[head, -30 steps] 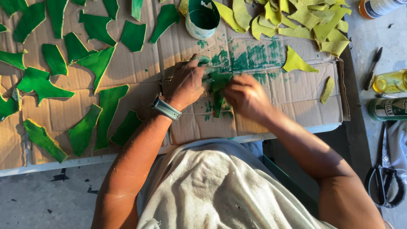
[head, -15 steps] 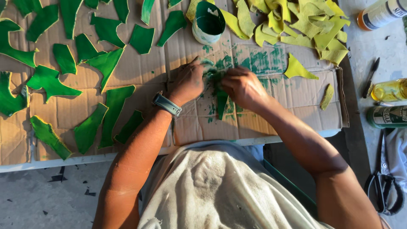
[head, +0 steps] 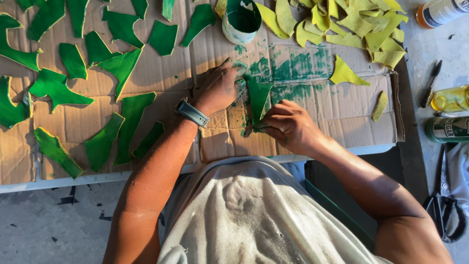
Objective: The person repeatedly picks up yellow paper cutouts, applies green paint to their edges using a sponge, and places them on a cardboard surface. The person continues this process throughout the clip, handling each cutout one at a time.
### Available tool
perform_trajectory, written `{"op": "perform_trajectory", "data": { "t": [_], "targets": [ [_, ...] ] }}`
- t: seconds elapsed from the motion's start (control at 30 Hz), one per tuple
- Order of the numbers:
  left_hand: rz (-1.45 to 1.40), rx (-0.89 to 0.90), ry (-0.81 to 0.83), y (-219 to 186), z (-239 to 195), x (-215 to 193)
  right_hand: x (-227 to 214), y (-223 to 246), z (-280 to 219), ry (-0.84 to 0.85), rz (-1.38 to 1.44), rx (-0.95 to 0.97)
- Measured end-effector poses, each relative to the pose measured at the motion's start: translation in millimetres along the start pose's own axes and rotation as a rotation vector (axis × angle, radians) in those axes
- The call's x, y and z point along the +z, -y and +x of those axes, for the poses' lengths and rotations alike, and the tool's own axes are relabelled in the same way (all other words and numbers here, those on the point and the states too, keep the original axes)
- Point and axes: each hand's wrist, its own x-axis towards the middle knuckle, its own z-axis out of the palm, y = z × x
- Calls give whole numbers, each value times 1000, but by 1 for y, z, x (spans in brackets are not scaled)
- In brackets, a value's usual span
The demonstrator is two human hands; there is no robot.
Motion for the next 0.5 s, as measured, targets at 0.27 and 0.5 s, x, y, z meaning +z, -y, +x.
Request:
{"op": "perform_trajectory", "data": {
  "t": [0.27,0.5],
  "targets": [
    [-8,-56,44,8,-6,6,19,-59,51,-89,-227,-68],
    [41,31,-62,11,-8,5,-6,-45,35,-179,-119,81]
  ]
}}
